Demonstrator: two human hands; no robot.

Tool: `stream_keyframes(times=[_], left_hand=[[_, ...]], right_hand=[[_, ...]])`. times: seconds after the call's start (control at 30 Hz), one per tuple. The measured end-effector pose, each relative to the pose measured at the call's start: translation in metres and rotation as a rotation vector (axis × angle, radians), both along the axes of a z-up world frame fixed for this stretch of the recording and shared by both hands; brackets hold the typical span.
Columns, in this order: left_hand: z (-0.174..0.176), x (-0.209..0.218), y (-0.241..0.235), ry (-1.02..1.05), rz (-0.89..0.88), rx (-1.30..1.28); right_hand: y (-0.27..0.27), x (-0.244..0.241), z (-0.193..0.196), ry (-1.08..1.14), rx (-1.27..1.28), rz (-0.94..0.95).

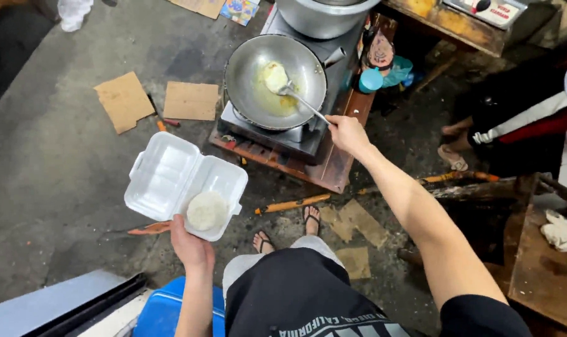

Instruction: Preparing individual meal portions by scooping rice into containers and frying eggs to place on top.

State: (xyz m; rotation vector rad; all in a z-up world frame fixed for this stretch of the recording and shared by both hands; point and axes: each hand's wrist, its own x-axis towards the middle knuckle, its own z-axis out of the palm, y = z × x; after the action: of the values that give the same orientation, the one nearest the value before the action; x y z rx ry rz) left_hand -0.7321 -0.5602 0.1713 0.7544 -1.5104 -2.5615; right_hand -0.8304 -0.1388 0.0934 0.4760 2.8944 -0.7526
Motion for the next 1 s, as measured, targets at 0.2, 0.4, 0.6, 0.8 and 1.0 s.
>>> stream_keyframes(times=[0.2, 0.4, 0.6, 0.8, 1.0], left_hand=[[-0.022, 0.0, -0.011, -0.022, 0.034, 0.02], [-0.035, 0.003, -0.025, -0.056, -0.03, -0.008], [-0.038, 0.0, -0.03, -0.093, -0.099, -0.016], [-0.046, -0.003, -0.02, -0.041, -0.031, 0.025], [-0.032, -0.003, -0.014, -0.059, -0.057, 0.03]], right_hand=[[-0.026, 0.016, 0.019, 0.061, 0.002, 0.033], [-0.044, 0.045, 0.026, 0.082, -0.014, 0.036], [-0.04, 0.074, 0.051, 0.023, 0.156, 0.117], [-0.05, 0.101, 0.076, 0.041, 0.348, 0.191], [-0.054, 0.108, 0.072, 0.078, 0.414, 0.226]])
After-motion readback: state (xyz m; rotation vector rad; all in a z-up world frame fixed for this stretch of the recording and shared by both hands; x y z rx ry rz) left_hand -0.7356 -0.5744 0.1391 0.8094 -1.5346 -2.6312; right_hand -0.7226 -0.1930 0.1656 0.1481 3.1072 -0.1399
